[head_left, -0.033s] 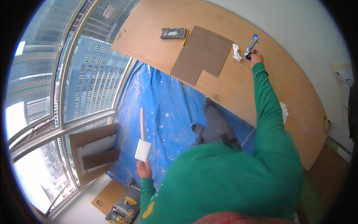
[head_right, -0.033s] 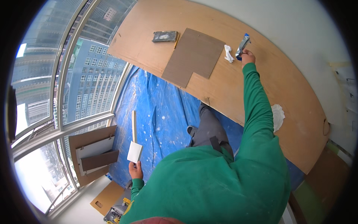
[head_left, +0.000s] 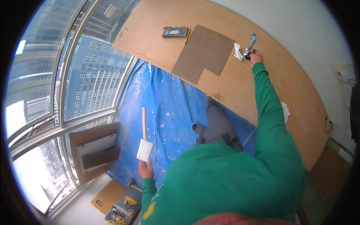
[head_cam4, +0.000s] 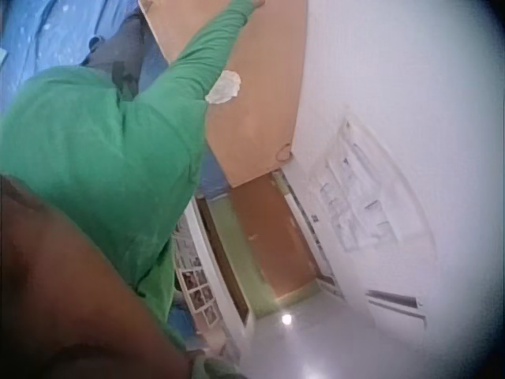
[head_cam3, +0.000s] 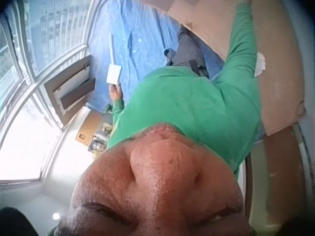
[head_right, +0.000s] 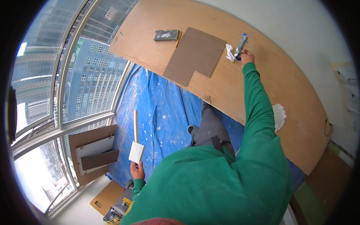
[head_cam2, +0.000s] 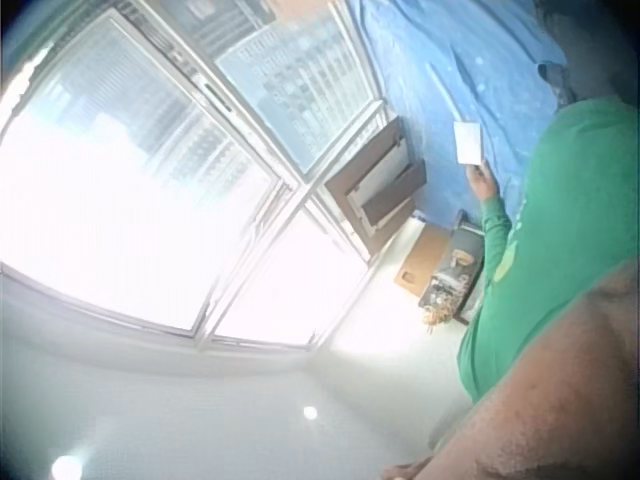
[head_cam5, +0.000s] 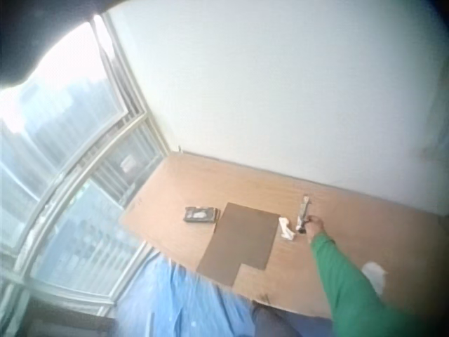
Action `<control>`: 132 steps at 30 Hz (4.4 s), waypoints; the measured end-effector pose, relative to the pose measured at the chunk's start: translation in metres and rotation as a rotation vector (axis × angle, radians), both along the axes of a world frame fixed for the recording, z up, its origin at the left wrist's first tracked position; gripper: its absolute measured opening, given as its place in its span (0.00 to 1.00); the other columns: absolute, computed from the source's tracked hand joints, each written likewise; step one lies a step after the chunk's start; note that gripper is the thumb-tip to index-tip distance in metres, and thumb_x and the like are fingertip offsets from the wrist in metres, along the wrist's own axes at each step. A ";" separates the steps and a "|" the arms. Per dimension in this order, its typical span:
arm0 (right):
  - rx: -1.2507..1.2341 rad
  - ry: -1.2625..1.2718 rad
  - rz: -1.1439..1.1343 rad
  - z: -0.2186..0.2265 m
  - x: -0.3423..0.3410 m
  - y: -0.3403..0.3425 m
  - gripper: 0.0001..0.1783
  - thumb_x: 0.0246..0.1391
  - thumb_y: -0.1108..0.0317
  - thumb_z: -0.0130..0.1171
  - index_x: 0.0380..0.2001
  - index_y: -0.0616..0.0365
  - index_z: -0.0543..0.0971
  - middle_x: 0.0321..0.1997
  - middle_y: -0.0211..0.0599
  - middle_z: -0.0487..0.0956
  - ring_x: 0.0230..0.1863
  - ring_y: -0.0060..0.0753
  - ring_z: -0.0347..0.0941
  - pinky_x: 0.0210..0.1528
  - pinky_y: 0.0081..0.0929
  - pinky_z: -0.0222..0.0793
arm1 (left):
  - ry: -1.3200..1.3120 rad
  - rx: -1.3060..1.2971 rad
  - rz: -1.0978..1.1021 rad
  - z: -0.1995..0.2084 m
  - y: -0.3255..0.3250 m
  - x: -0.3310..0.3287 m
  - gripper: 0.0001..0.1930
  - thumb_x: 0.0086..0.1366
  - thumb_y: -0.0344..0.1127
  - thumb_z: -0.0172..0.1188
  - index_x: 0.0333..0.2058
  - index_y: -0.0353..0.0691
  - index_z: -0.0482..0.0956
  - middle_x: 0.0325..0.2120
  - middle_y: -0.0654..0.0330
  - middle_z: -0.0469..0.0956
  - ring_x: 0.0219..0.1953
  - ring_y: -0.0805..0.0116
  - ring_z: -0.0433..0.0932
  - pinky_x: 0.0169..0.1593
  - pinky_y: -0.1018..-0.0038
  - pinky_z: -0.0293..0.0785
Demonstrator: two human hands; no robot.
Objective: The person moves around a room under renovation, handling cardboard boxes, wooden panels, and small hardware components. They place a large cardboard sheet on a table, then pick up and position white panels and other parts, appearing to prepare for furniture assembly.
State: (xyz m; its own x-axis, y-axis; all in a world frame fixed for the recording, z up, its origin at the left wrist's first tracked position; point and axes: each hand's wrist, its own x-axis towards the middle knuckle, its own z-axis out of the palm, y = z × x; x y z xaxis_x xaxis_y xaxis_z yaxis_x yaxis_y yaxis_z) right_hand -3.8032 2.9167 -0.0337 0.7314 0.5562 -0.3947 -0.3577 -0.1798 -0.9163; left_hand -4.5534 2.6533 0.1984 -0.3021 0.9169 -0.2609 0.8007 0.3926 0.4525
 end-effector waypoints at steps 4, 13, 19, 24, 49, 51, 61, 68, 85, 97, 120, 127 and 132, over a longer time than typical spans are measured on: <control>-0.624 -0.805 0.378 -0.001 -0.049 0.026 0.21 0.45 0.69 0.57 0.45 0.65 0.76 0.45 0.61 0.78 0.49 0.55 0.76 0.53 0.39 0.71 | 0.006 -0.066 -0.008 -0.023 -0.051 -0.010 0.13 0.60 0.38 0.63 0.32 0.33 0.73 0.25 0.53 0.72 0.26 0.62 0.71 0.31 0.65 0.68; -0.518 -0.649 0.399 0.013 -0.095 0.020 0.15 0.49 0.67 0.56 0.42 0.58 0.79 0.41 0.53 0.80 0.42 0.54 0.77 0.45 0.42 0.72 | -0.370 -0.175 0.100 -0.007 0.004 0.075 0.13 0.63 0.35 0.62 0.42 0.34 0.75 0.27 0.62 0.75 0.24 0.76 0.71 0.27 0.75 0.69; 0.109 0.003 0.677 0.084 -0.232 -0.040 0.11 0.53 0.75 0.58 0.41 0.62 0.78 0.33 0.28 0.78 0.36 0.17 0.71 0.39 0.23 0.69 | -0.679 -0.311 0.018 0.035 0.141 0.185 0.15 0.61 0.33 0.63 0.45 0.34 0.75 0.29 0.62 0.76 0.22 0.75 0.71 0.26 0.77 0.69; 0.167 0.205 1.000 0.164 -0.310 -0.051 0.14 0.53 0.69 0.61 0.43 0.62 0.78 0.35 0.30 0.80 0.36 0.20 0.73 0.40 0.25 0.71 | -0.892 -0.403 -0.031 0.046 0.213 0.255 0.17 0.60 0.37 0.64 0.45 0.34 0.77 0.29 0.61 0.77 0.25 0.74 0.72 0.28 0.76 0.70; -0.189 0.591 0.183 -0.056 -0.110 0.083 0.29 0.48 0.67 0.66 0.51 0.72 0.69 0.59 0.54 0.71 0.55 0.48 0.71 0.55 0.41 0.68 | -0.524 -0.152 0.539 -0.019 0.032 0.107 0.16 0.63 0.43 0.63 0.36 0.33 0.77 0.23 0.59 0.77 0.16 0.74 0.71 0.20 0.77 0.67; -0.202 0.446 0.244 -0.025 -0.121 0.089 0.28 0.48 0.67 0.67 0.49 0.73 0.71 0.57 0.52 0.73 0.53 0.46 0.71 0.53 0.40 0.68 | -0.523 -0.122 0.536 -0.021 0.022 0.111 0.17 0.64 0.45 0.62 0.36 0.34 0.77 0.22 0.61 0.77 0.15 0.76 0.70 0.20 0.79 0.66; -0.130 0.231 0.252 0.112 -0.143 0.053 0.26 0.49 0.71 0.66 0.49 0.74 0.71 0.50 0.48 0.77 0.48 0.41 0.73 0.51 0.35 0.69 | -0.555 0.016 0.468 -0.008 0.045 0.103 0.15 0.64 0.44 0.62 0.35 0.34 0.77 0.22 0.61 0.77 0.16 0.76 0.71 0.20 0.78 0.67; -0.074 0.426 0.616 0.149 -0.169 -0.044 0.25 0.53 0.70 0.65 0.52 0.71 0.71 0.51 0.47 0.77 0.48 0.40 0.75 0.53 0.38 0.71 | -0.861 -0.095 0.365 0.004 0.073 0.063 0.15 0.63 0.40 0.61 0.41 0.35 0.78 0.26 0.61 0.78 0.21 0.73 0.73 0.25 0.77 0.68; -0.088 0.537 1.329 0.214 -0.460 -0.012 0.31 0.54 0.55 0.66 0.56 0.60 0.70 0.53 0.39 0.76 0.55 0.33 0.71 0.57 0.36 0.67 | -0.862 -0.213 0.028 0.025 0.163 -0.085 0.17 0.62 0.42 0.62 0.40 0.33 0.77 0.26 0.63 0.76 0.21 0.75 0.72 0.26 0.77 0.69; -0.695 -0.331 0.563 0.011 -0.249 0.233 0.25 0.54 0.51 0.61 0.51 0.55 0.76 0.32 0.46 0.80 0.22 0.38 0.76 0.21 0.37 0.73 | -0.443 -0.016 0.574 0.009 0.094 -0.117 0.20 0.61 0.46 0.64 0.29 0.30 0.77 0.19 0.58 0.77 0.16 0.73 0.73 0.22 0.76 0.68; -0.483 -0.886 0.964 -0.075 -0.121 0.366 0.10 0.44 0.72 0.56 0.31 0.65 0.72 0.26 0.47 0.78 0.22 0.38 0.73 0.23 0.30 0.70 | -0.142 -0.075 1.333 -0.001 -0.042 -0.035 0.21 0.59 0.47 0.66 0.26 0.31 0.77 0.15 0.56 0.76 0.13 0.71 0.74 0.17 0.73 0.69; -0.523 -1.353 1.007 -0.012 -0.198 0.387 0.35 0.36 0.56 0.68 0.47 0.63 0.70 0.40 0.53 0.77 0.38 0.49 0.74 0.42 0.37 0.71 | -0.163 -0.045 1.389 0.009 -0.052 -0.017 0.19 0.58 0.46 0.67 0.28 0.31 0.79 0.17 0.57 0.77 0.15 0.72 0.74 0.20 0.73 0.70; -0.565 -1.506 1.150 -0.011 -0.224 0.393 0.53 0.30 0.44 0.76 0.58 0.62 0.69 0.51 0.57 0.77 0.50 0.56 0.74 0.55 0.42 0.71 | -0.201 0.002 1.461 -0.003 -0.085 -0.014 0.19 0.57 0.46 0.69 0.27 0.34 0.78 0.17 0.59 0.78 0.13 0.73 0.73 0.18 0.74 0.69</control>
